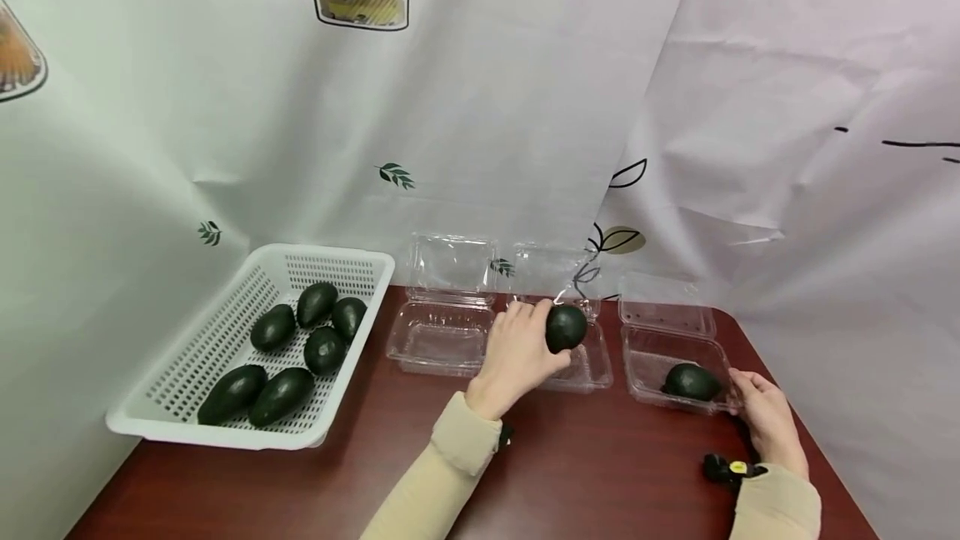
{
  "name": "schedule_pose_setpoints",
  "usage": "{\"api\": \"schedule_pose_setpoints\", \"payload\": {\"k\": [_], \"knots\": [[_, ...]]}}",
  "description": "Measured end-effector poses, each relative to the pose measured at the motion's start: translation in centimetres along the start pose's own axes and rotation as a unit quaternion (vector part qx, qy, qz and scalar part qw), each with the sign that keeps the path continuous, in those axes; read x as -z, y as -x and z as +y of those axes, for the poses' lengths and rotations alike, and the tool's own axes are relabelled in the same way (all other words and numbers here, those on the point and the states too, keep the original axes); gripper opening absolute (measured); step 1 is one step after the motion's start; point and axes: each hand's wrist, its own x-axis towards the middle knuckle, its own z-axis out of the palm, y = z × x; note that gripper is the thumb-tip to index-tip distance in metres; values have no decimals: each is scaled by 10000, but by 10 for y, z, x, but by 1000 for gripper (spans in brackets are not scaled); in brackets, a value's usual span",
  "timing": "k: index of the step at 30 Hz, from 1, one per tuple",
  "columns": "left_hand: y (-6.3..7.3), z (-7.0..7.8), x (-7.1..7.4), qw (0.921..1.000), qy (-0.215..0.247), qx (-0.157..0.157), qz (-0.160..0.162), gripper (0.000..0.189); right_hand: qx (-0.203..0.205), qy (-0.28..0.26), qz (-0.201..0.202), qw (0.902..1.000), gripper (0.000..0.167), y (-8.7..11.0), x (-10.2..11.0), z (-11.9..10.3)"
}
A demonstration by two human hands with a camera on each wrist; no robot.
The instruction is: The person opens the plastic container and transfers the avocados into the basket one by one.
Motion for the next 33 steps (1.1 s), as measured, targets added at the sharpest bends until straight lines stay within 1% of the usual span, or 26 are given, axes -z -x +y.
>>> {"api": "schedule_pose_setpoints", "payload": {"k": [3, 5, 8, 12, 15, 20, 23, 26, 28, 31, 33], "knots": [[2, -14, 15, 9992, 308, 267, 12, 66, -86, -29, -40, 10000, 21, 1, 1, 1], [5, -25, 26, 9978, 467, 460, 32, 65, -108, -20, -45, 9999, 22, 2, 0, 1], [10, -42, 43, 9955, 532, 750, 226, 59, -79, 40, 0, 10000, 23, 2, -1, 2], [19, -60, 66, 9917, 420, 1050, 613, 56, -44, 63, -30, 10000, 22, 3, 0, 2], [27, -68, 81, 9898, 303, 1157, 774, 57, -55, 73, -59, 9999, 22, 4, 2, 1], [39, -78, 99, 9882, 182, 1194, 942, 59, -37, 88, -53, 9999, 20, 6, 6, 0], [45, -87, 110, 9868, 119, 1305, 948, 60, -51, 82, -23, 10000, 20, 7, 7, 1], [53, -98, 123, 9846, 41, 1515, 869, 63, -67, 92, 21, 9999, 21, 7, 6, 2], [60, -108, 133, 9823, -48, 1693, 803, 65, -73, 64, -2, 10000, 22, 7, 5, 1], [73, -123, 149, 9778, -281, 1919, 790, 67, -61, 72, -43, 9999, 22, 6, 5, 0], [83, -133, 160, 9746, -388, 2072, 762, 65, -32, 50, -54, 10000, 23, 4, 4, -3]]}}
